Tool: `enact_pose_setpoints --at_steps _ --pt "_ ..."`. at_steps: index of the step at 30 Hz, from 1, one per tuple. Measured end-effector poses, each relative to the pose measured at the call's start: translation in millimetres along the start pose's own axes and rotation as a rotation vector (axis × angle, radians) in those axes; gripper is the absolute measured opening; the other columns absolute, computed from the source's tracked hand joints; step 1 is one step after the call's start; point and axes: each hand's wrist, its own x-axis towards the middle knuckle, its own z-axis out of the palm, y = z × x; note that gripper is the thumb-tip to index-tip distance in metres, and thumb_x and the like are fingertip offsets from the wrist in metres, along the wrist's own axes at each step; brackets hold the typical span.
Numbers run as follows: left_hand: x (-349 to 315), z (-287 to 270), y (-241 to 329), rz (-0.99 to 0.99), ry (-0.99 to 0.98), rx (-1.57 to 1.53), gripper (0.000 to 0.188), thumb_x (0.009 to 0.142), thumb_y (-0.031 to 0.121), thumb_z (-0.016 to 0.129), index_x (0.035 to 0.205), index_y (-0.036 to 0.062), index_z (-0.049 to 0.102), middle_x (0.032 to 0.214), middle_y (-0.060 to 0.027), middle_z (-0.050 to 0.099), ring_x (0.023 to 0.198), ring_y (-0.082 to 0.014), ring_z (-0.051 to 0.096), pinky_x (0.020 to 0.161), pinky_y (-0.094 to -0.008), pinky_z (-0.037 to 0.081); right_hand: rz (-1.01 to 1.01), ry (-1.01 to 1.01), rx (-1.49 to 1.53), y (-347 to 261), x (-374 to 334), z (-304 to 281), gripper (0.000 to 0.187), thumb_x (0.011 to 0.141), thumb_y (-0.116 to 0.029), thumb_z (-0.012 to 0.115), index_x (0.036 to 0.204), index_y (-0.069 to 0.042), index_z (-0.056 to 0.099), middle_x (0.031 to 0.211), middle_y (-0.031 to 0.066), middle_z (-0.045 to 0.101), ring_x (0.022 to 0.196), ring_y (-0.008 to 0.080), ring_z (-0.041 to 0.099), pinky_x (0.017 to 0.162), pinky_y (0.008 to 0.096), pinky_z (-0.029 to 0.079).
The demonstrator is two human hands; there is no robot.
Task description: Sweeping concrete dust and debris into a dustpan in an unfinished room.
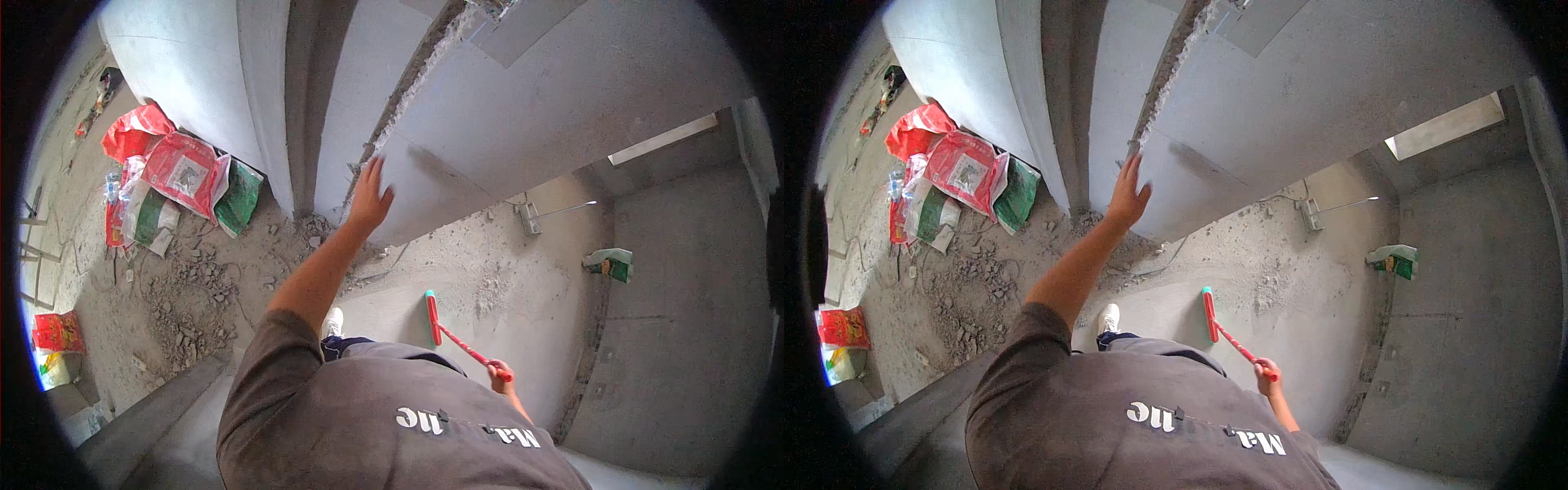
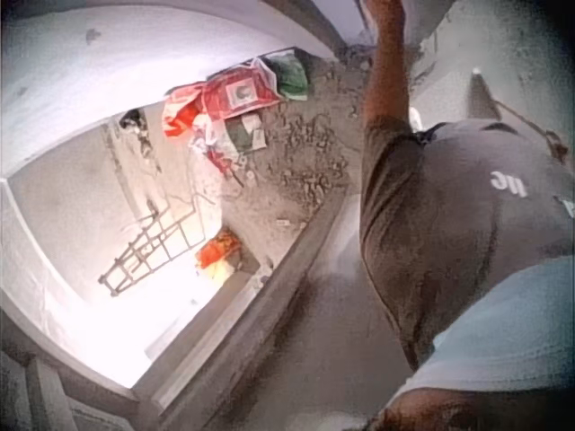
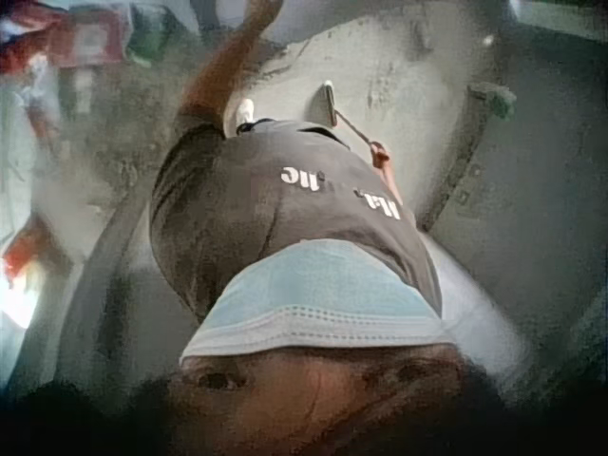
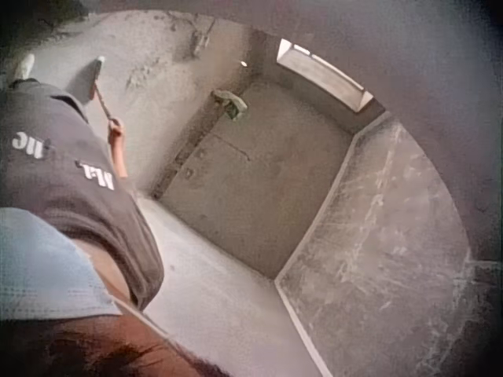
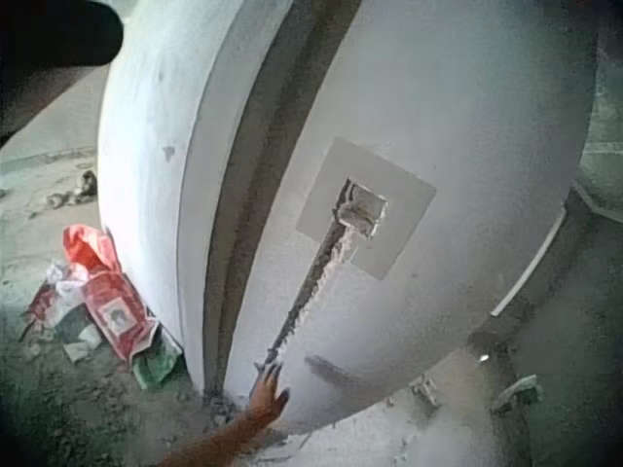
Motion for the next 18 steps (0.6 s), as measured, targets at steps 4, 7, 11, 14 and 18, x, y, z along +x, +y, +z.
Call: enact_pose_setpoints --at_steps 4,7,11,14,18 --pt "114 5 92 0.196 0.092 -0.126 0.067 0.079 0.014 0.058 0.137 0.0014 0.026 0.139 -0.0233 0.028 0.129 -0.0391 0.028 0.106 -0.0424 0.026 -0.333 0.071 -0.326 -1 -12 31 0.016 0.077 -0.011 0.062 0.092 -0.005 0.061 0.095 0.0114 0.061 0.088 0.0254 0.061 0.078 0.0331 0.049" --pt "154 14 116 0.279 0.262 -0.161 0.065 0.081 0.018 0.057 0.135 -0.0012 0.027 0.139 -0.0241 0.027 0.129 -0.0402 0.027 0.106 -0.0448 0.025 -0.35 0.057 -0.334 -18 -23 46 0.015 0.077 -0.01 0.062 0.091 -0.005 0.061 0.095 0.0122 0.061 0.089 0.0275 0.06 0.077 0.0343 0.048" --pt "166 24 121 0.248 0.345 -0.013 0.07 0.082 0.023 0.056 0.137 -0.0034 0.022 0.141 -0.0243 0.026 0.13 -0.041 0.025 0.107 -0.0472 0.021 -0.313 0.104 -0.278 -13 -34 54 0.014 0.078 -0.009 0.06 0.091 -0.005 0.061 0.096 0.0124 0.061 0.089 0.0279 0.059 0.077 0.0353 0.048" --pt "158 30 116 0.232 0.314 -0.076 0.07 0.082 0.019 0.055 0.138 -0.0028 0.019 0.141 -0.0243 0.027 0.13 -0.0402 0.026 0.107 -0.045 0.024 -0.292 0.135 -0.294 -2 -42 61 0.016 0.077 -0.01 0.061 0.092 -0.005 0.061 0.096 0.0126 0.06 0.09 0.028 0.059 0.079 0.0356 0.048" --pt "123 24 103 0.062 0.215 -0.186 0.072 0.083 0.01 0.056 0.14 0.0008 0.015 0.14 -0.023 0.029 0.128 -0.037 0.031 0.105 -0.0383 0.029 -0.297 0.121 -0.251 7 -42 64 0.017 0.077 -0.01 0.061 0.092 -0.004 0.059 0.094 0.0142 0.059 0.092 0.0291 0.058 0.08 0.0352 0.046"
